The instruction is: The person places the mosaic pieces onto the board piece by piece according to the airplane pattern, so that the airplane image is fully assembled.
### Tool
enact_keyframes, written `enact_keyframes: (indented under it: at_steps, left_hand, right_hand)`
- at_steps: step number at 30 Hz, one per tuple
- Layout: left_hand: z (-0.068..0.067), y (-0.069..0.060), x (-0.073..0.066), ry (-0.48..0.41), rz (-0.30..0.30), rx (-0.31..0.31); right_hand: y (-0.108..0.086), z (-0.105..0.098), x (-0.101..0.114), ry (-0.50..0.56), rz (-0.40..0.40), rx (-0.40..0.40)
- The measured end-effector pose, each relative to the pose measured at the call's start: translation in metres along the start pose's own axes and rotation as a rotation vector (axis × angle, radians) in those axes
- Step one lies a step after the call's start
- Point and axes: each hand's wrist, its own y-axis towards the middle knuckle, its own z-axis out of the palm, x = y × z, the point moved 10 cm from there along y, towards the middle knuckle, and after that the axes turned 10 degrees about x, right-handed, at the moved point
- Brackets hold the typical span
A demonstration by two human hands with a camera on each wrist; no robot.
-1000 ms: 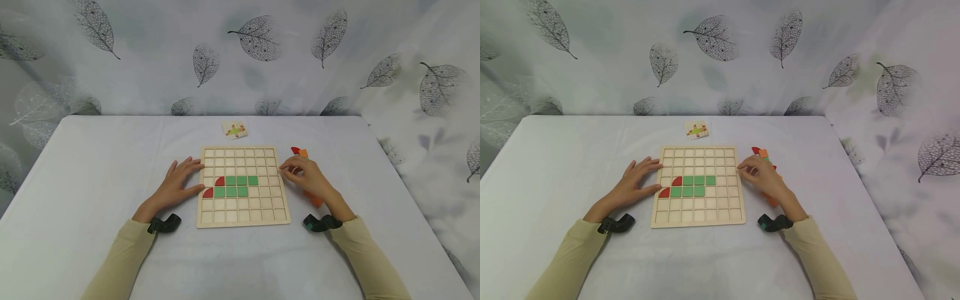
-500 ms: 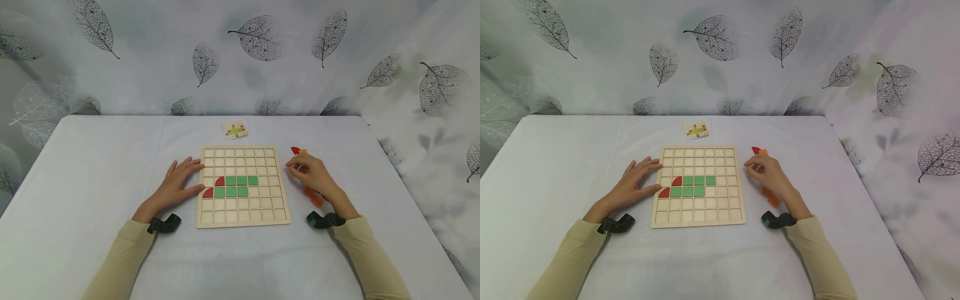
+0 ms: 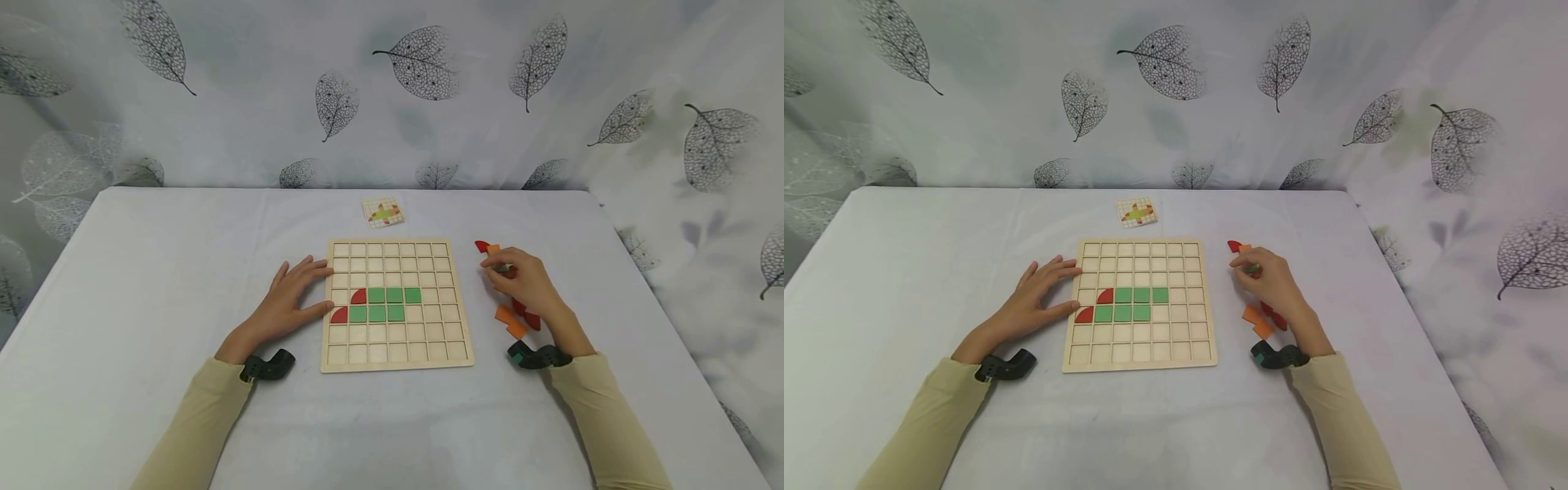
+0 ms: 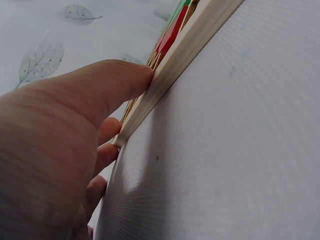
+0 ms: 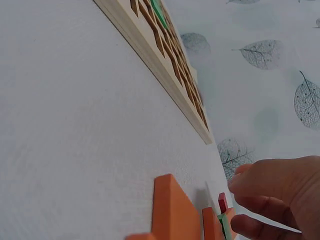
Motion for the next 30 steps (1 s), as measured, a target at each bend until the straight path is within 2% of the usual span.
enact_keyframes:
  at_steps: [11,19,30]
  left_hand:
    - [0.0,0.0,-0.001,0.005,0.006,-0.005]
    - [0.0,0.0,-0.001,-0.002,0.005,0.002]
    - [0.0,-0.001,-0.001,0.0,0.024,-0.019]
  right_hand:
    - [-0.002,-0.003,-0.019,-0.03,0.178,0.011]
    - [-0.003,0.001,-0.023,-0.017,0.216,0.02]
    - [-0.003,0.007,-0.026,0.005,0.27,0.103]
